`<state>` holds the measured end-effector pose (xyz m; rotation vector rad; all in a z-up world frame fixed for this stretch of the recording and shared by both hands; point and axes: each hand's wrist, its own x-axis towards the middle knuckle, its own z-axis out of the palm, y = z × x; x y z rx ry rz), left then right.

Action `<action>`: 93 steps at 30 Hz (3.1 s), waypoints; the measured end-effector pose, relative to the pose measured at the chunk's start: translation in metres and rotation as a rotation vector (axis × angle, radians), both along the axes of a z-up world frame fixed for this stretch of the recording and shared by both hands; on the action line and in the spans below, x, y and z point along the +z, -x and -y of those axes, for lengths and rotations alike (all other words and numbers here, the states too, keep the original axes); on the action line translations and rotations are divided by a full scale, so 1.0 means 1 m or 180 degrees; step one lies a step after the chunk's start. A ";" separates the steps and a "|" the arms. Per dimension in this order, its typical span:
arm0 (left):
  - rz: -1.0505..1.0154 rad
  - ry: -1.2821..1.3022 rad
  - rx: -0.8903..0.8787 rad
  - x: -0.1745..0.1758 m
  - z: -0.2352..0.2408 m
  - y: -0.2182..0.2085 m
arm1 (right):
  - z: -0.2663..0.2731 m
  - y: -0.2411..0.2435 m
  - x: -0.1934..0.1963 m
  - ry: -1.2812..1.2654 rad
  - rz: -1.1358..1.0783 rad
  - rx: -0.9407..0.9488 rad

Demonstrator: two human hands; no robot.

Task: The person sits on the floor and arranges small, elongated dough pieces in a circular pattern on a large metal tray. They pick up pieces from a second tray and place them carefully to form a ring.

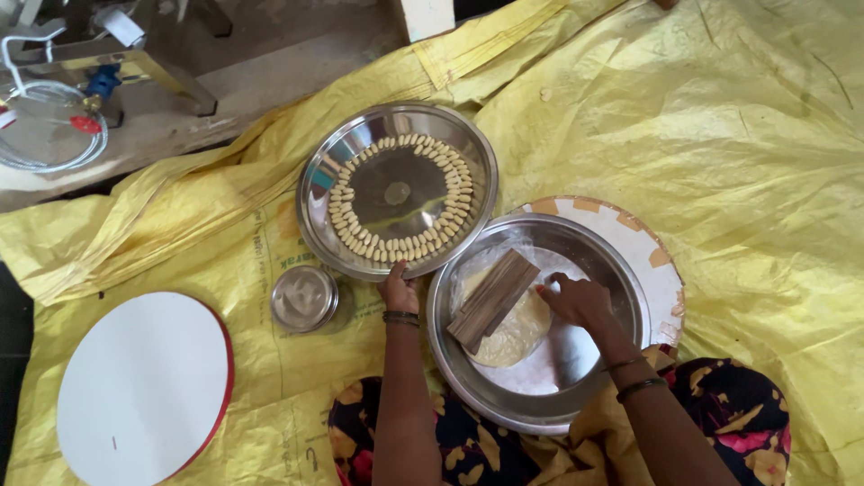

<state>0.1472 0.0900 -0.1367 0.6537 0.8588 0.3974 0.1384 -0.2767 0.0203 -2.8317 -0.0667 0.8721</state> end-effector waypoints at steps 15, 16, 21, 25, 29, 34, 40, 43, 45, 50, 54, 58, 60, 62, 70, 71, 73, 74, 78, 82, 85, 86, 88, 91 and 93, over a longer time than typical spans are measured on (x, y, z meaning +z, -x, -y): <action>-0.0091 -0.0276 -0.0209 0.008 -0.012 0.018 | 0.004 -0.007 -0.014 -0.0051 0.0155 0.0120; -0.0195 -0.0241 -0.0415 0.015 -0.009 0.024 | 0.005 -0.009 -0.016 -0.0038 0.0168 0.0157; -0.0407 -0.0449 -0.1274 0.055 0.017 0.054 | 0.010 -0.012 -0.027 -0.0075 0.0239 0.0263; -0.1117 -0.2100 -0.1927 0.081 0.041 0.069 | 0.011 -0.017 -0.035 -0.0092 0.0291 0.0296; -0.1352 -0.4489 -0.2049 0.102 0.068 0.085 | 0.010 -0.017 -0.042 -0.0096 0.0507 0.0464; -0.1146 -0.6207 -0.2526 0.128 0.113 0.111 | 0.011 -0.019 -0.049 -0.0091 0.0524 0.0599; -0.1389 -0.5952 -0.3141 0.157 0.145 0.101 | 0.012 -0.014 -0.057 -0.0024 0.0758 0.0734; -0.1740 -0.5559 -0.3414 0.166 0.150 0.091 | 0.010 -0.012 -0.059 -0.0041 0.0877 0.0775; -0.2092 -0.5386 -0.3599 0.171 0.154 0.082 | 0.011 -0.012 -0.060 -0.0063 0.0938 0.0803; -0.2496 -0.5020 -0.3594 0.184 0.161 0.065 | 0.015 -0.006 -0.057 -0.0085 0.0985 0.0885; -0.2596 -0.5287 -0.3413 0.187 0.173 0.067 | 0.015 -0.004 -0.055 -0.0027 0.0943 0.0922; -0.1721 -0.6366 -0.2945 0.178 0.188 0.075 | 0.012 -0.007 -0.053 -0.0046 0.0970 0.0900; -0.1954 -0.6086 -0.3257 0.170 0.200 0.079 | 0.011 -0.005 -0.053 -0.0062 0.0918 0.0886; -0.2050 -0.6132 -0.3159 0.168 0.203 0.075 | 0.011 -0.006 -0.051 -0.0036 0.0867 0.0909; -0.2104 -0.5792 -0.3137 0.197 0.184 0.066 | 0.009 -0.002 -0.047 -0.0043 0.0990 0.0884; -0.1852 -0.5761 -0.2907 0.200 0.176 0.067 | 0.010 -0.003 -0.047 -0.0027 0.0979 0.0893; -0.1560 -0.5505 -0.2557 0.203 0.157 0.074 | 0.010 -0.004 -0.048 0.0033 0.0889 0.0912; -0.1514 -0.5298 -0.2424 0.204 0.144 0.078 | 0.008 -0.005 -0.048 0.0056 0.0846 0.0924; -0.2037 -0.5095 -0.1758 0.201 0.092 0.098 | 0.006 -0.008 -0.045 0.0038 0.0728 0.0837; -0.2777 -0.4832 -0.1830 0.180 0.055 0.120 | 0.003 -0.011 -0.043 0.0087 0.0608 0.0798; -0.2961 -0.4879 -0.2117 0.157 0.046 0.128 | 0.003 -0.011 -0.042 0.0124 0.0589 0.0823; -0.3010 -0.4828 -0.2094 0.151 0.047 0.129 | 0.003 -0.011 -0.042 0.0142 0.0590 0.0829; -0.3106 -0.4722 -0.2053 0.140 0.051 0.128 | 0.004 -0.011 -0.042 0.0152 0.0590 0.0850; -0.3042 -0.4561 -0.2069 0.134 0.051 0.131 | 0.007 -0.013 -0.046 0.0217 0.0565 0.0902; -0.2966 -0.4468 -0.2112 0.136 0.048 0.135 | 0.005 -0.016 -0.049 0.0194 0.0604 0.0955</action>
